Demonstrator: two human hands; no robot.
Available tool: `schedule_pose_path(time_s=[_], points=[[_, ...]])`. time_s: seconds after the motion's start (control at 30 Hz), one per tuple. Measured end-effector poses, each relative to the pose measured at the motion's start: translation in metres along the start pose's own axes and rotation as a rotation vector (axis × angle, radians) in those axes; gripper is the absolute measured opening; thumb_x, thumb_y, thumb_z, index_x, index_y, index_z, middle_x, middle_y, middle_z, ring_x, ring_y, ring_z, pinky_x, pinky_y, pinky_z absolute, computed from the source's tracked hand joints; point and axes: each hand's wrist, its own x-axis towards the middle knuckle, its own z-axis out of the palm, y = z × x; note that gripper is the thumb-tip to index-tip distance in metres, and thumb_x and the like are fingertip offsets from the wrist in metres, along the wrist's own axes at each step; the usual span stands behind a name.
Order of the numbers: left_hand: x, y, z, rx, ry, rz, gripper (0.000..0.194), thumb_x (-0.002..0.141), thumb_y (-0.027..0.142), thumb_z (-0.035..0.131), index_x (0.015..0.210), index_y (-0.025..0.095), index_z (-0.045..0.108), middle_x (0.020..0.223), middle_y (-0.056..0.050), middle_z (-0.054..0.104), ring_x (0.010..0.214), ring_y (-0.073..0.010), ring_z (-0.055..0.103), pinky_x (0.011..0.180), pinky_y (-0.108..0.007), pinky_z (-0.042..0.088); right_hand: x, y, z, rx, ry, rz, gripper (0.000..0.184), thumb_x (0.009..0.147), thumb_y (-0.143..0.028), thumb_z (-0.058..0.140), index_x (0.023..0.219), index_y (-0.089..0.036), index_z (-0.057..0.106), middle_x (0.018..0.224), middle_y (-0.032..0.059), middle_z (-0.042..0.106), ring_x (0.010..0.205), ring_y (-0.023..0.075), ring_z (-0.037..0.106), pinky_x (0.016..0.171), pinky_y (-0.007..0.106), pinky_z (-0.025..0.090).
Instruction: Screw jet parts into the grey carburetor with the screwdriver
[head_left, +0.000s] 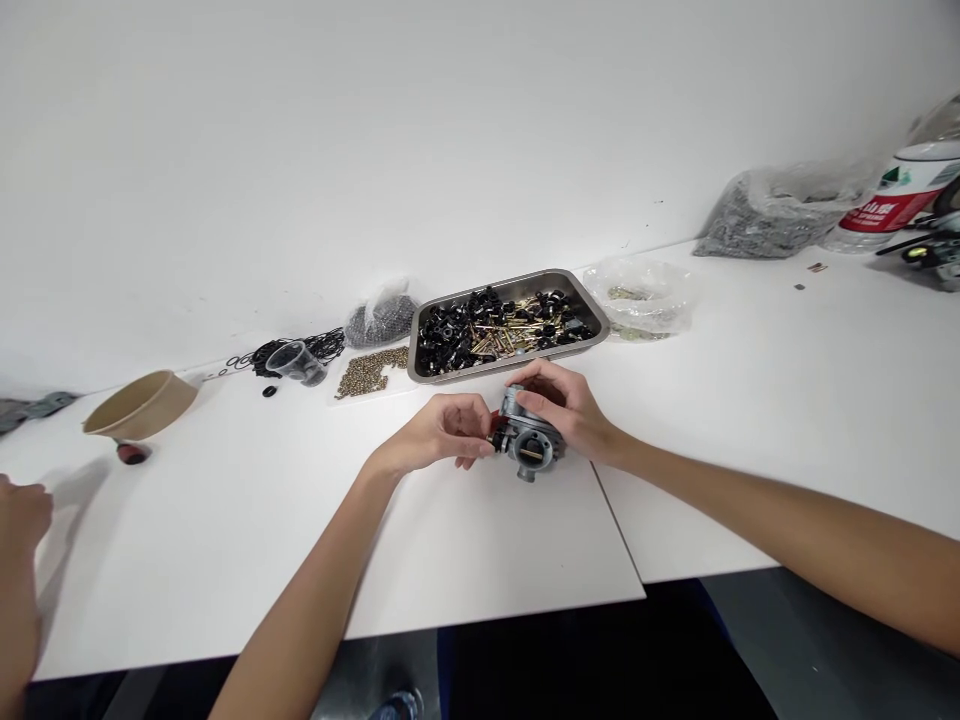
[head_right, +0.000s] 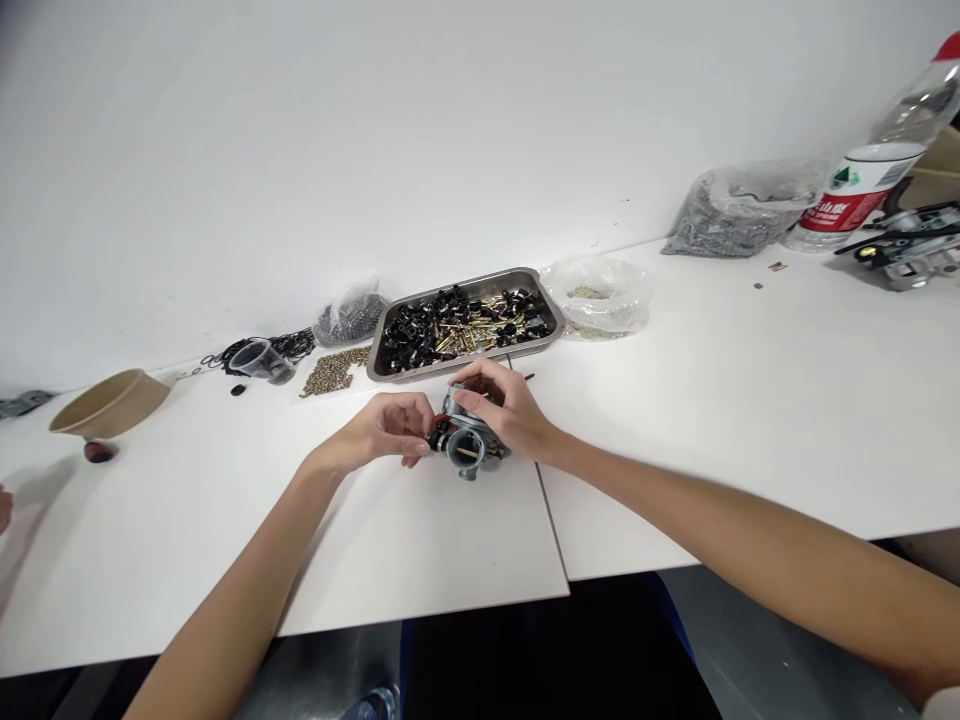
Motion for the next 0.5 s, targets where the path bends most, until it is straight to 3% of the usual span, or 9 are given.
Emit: schedule_pose_path(time_s=[0.5], points=[[0.0014,-0.0063,-0.0065,-0.146,-0.039,0.0,0.02,0.07,0.023,0.082,0.078,0.015,0.066,0.067,-0.004,0.067,0.053,-0.0149,0.064,0.054,-0.028,0.05,-0.001,0.0,-0.0002,0.005,-0.01,-0.011,0.023,0.09,-0.039,0.065,0.096,-0.017,0.064,0.082,0.0025,0.062,0.069,0.0109,0.055,0.062,0.026,0.043]])
